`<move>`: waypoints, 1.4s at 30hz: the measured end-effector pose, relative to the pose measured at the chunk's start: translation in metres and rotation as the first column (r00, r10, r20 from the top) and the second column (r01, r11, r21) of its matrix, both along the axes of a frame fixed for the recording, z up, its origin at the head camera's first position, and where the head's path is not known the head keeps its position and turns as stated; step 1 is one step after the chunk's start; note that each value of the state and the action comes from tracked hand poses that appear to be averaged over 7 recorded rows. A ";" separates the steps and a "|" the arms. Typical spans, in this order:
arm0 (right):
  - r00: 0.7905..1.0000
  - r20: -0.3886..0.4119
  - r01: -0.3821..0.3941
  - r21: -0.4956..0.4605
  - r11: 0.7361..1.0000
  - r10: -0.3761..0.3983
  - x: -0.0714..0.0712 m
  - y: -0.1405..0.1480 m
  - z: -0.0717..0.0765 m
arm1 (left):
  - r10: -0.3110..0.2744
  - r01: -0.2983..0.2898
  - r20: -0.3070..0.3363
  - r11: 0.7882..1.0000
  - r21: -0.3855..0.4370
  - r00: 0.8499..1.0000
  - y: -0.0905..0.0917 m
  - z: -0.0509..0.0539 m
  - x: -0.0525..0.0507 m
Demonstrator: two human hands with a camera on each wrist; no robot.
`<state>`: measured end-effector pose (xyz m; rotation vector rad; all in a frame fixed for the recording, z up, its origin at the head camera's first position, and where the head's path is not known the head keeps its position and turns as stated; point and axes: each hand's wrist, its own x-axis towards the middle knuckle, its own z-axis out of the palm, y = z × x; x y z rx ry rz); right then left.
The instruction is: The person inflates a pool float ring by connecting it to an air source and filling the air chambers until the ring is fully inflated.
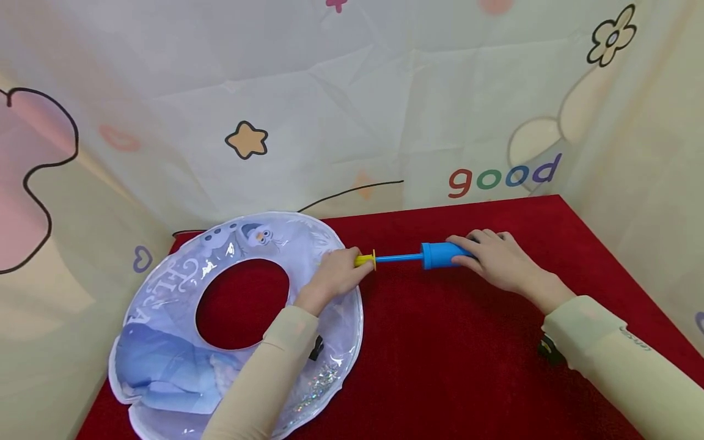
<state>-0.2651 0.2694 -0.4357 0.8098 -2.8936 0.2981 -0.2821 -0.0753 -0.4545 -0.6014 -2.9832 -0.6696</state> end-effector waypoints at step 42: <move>0.996 0.083 0.018 -0.067 0.998 -0.012 0.003 -0.008 -0.009 | -0.040 0.042 0.074 0.999 -0.031 0.996 0.003 0.002 0.001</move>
